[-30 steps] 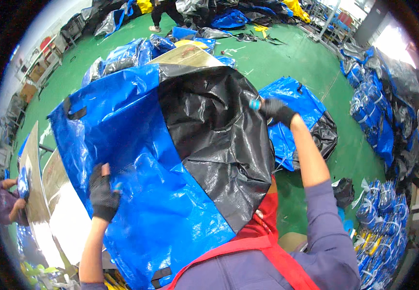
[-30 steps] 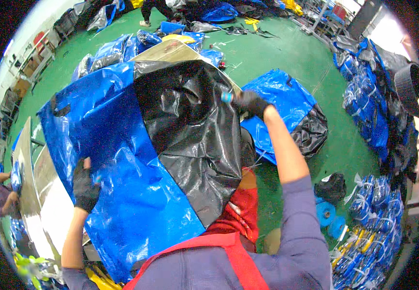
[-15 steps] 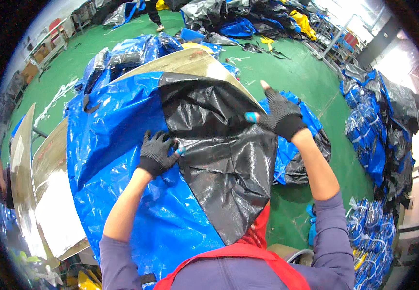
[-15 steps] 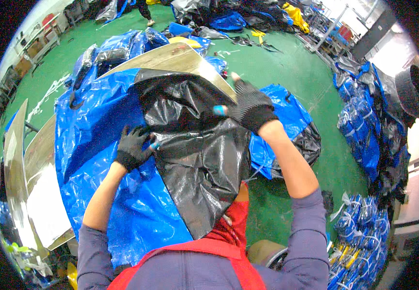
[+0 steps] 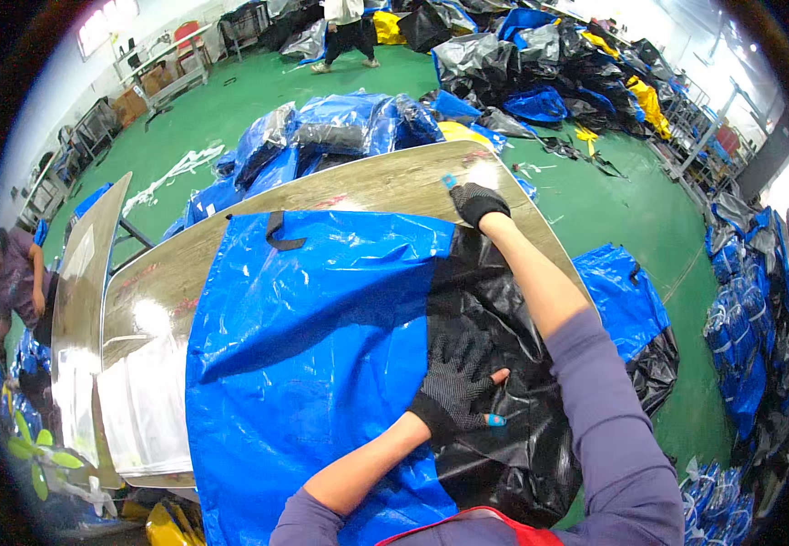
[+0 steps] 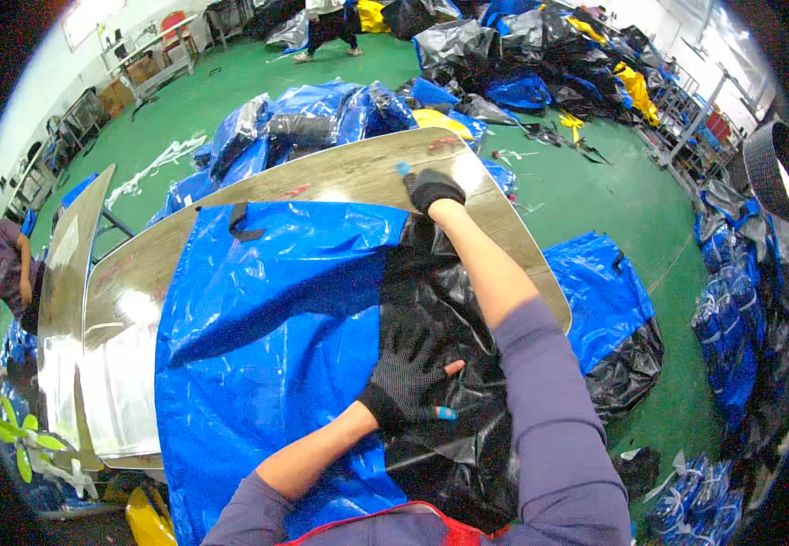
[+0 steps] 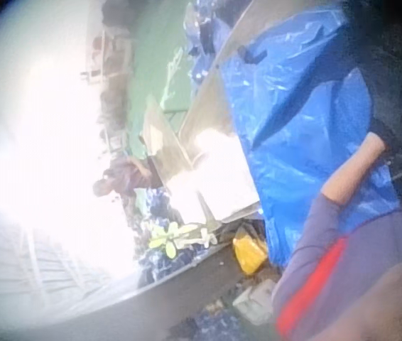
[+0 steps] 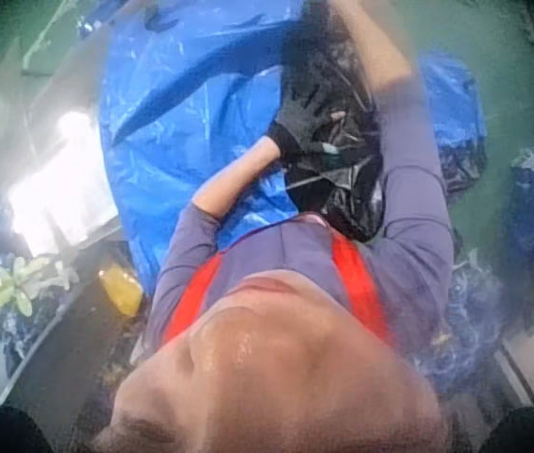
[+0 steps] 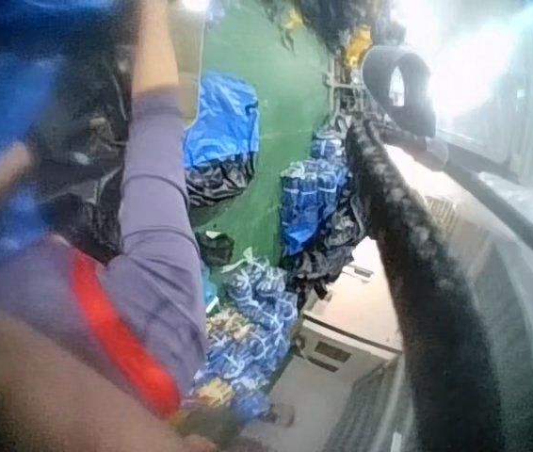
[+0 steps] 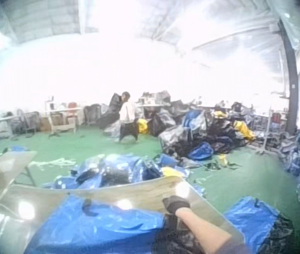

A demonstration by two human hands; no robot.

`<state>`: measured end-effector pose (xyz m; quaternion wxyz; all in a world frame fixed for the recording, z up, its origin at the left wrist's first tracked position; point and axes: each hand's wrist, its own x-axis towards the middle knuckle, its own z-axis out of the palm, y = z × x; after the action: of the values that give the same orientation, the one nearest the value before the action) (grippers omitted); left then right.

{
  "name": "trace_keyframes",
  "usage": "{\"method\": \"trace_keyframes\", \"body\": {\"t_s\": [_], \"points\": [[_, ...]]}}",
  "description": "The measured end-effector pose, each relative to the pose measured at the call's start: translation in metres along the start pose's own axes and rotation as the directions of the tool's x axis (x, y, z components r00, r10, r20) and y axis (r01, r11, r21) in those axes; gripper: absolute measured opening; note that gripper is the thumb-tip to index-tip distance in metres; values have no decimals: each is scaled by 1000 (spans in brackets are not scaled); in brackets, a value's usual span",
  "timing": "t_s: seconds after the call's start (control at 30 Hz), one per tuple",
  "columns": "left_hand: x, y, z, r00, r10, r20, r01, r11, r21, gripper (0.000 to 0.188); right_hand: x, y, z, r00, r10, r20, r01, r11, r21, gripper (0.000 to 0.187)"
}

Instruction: The person repeatedly folds blue and black soft goods on a table and places them into clear plastic bags. The person handles the items one at a time, folding them compactly and sealing them in bags throughout the clip.

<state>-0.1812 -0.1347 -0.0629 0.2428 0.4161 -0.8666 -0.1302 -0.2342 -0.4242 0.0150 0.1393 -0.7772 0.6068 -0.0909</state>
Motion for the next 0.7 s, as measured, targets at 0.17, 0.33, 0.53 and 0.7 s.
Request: {"method": "trace_keyframes", "body": {"t_s": [0.17, 0.33, 0.53, 0.7], "points": [[2, 0, 4, 998, 5, 56, 1, 994, -106, 75, -22, -22, 4, 928, -353, 117, 371, 903, -217, 41], [10, 19, -15, 997, 49, 63, -37, 983, -178, 60, 23, 0, 32, 771, -615, -164, 492, 739, -460, 25], [28, -68, -93, 972, -58, -227, 89, 988, 128, 54, 28, 3, 14, 851, -467, -240, 388, 867, -312, 46], [49, -123, -53, 992, -120, 28, 110, 963, 245, 67, -56, -66, -29, 866, -489, -109, 443, 849, -287, 32]]}}
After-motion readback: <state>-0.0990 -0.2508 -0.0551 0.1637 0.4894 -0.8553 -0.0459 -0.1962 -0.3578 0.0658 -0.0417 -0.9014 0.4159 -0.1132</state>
